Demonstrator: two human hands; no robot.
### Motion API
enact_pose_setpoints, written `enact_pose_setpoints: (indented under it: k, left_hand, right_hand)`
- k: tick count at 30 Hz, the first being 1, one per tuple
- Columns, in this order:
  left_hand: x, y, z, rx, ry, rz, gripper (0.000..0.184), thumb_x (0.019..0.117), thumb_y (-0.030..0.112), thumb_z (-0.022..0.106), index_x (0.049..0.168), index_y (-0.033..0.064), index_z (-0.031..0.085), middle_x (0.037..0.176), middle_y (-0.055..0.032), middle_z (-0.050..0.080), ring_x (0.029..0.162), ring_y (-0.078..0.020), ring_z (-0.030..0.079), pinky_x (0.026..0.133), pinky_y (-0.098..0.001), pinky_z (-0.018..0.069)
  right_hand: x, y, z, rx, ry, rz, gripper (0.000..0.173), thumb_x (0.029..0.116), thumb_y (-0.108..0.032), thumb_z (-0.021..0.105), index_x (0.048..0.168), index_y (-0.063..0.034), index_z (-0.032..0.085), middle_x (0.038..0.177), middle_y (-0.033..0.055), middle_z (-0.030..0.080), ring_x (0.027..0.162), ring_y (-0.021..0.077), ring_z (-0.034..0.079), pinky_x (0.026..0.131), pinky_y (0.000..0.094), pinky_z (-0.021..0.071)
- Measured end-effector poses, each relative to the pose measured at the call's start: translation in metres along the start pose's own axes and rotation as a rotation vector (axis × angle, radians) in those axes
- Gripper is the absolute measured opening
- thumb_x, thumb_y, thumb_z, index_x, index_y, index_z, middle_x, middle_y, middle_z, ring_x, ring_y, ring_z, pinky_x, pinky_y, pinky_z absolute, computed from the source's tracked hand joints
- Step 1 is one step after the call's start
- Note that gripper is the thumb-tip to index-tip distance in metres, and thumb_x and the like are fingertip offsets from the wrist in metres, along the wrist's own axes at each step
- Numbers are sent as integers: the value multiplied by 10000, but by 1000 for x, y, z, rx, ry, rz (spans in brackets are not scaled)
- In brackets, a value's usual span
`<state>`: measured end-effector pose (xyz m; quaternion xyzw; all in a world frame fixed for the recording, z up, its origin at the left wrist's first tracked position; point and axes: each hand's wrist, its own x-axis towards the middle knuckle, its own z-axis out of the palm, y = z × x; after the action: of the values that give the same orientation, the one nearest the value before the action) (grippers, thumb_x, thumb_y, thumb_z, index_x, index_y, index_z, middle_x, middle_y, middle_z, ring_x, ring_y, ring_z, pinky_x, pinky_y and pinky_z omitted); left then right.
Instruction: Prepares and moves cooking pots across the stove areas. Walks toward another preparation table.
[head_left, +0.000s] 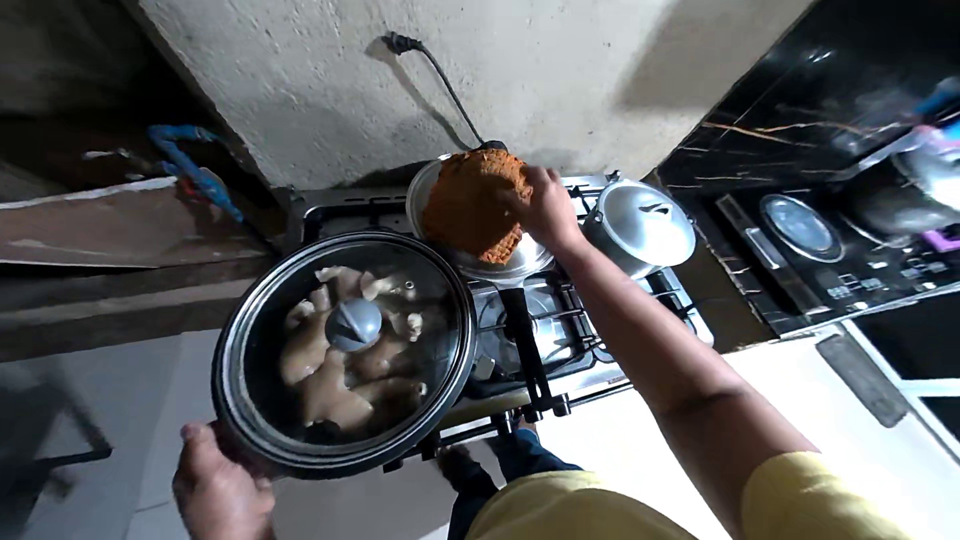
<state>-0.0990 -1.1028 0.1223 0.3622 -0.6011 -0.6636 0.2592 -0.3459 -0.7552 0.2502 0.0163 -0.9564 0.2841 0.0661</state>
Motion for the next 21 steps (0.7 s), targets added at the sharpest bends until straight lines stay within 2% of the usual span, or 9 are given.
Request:
enact_pose_setpoints:
  k: [2,3,6,8,10,13,16,18,21]
  left_hand:
    - [-1,-12,-7,-50,38,1,426,1130,352,262,957,157,598,723,128,590,619,36,570,580,-167,500]
    - [-3,-16,-11,-83,23,6,442,1133,344,233,897,175,566,662,141,560,566,39,547,544,-155,485]
    - [-16,-23,-25,-77,-12,4,458,1134,323,193,812,201,495,558,150,492,461,21,492,457,-164,459]
    - [-23,-29,-39,-31,0,-19,394,1127,302,231,830,205,473,572,139,484,471,-15,501,477,-209,491]
    - [-27,-39,-56,2,34,-40,368,1119,305,245,838,213,465,576,139,475,477,-29,502,486,-230,495]
    - [-39,-45,-78,-15,65,-66,381,1128,333,217,882,217,483,591,151,493,487,-17,516,487,-217,504]
    - [-51,-52,-94,-7,109,-106,358,1122,313,243,864,224,473,582,145,470,471,-23,486,487,-228,495]
    - [-68,-53,-99,11,139,-130,344,1119,301,268,853,217,469,581,136,458,477,-32,484,503,-237,503]
    - [-99,-54,-104,48,190,-150,305,1119,289,297,880,200,465,610,121,446,496,-41,485,518,-239,512]
  right_hand:
    - [29,5,-4,-33,-29,113,811,891,-580,722,1459,-38,519,1488,272,468,1362,477,455,1022,677,427]
    - [41,7,-5,-46,-57,143,804,873,-594,736,1407,-19,562,1482,287,466,1378,496,423,1025,711,395]
    - [60,-5,-13,-43,-67,96,562,869,-447,787,1232,-34,672,1339,265,577,1293,474,503,962,712,425]
    - [66,-17,-22,35,-28,-42,377,885,-269,776,1161,-39,665,1124,209,681,1076,388,656,878,622,523]
    - [75,-21,-32,184,-1,-120,344,900,-205,768,1160,-18,642,1039,180,694,965,320,686,869,546,547]
    - [96,3,-34,161,26,-5,533,901,-351,764,1286,-22,597,1136,207,689,1067,364,674,928,598,525]
    - [87,21,-26,110,-148,172,833,860,-529,780,1434,9,506,1296,283,620,1209,431,604,1011,638,474]
    - [78,25,-23,162,-236,270,888,868,-560,763,1497,-22,440,1381,272,565,1253,423,572,1007,622,486]
    - [86,36,-12,299,-212,345,714,818,-546,817,1278,-32,632,1206,201,657,1049,333,648,853,543,546]
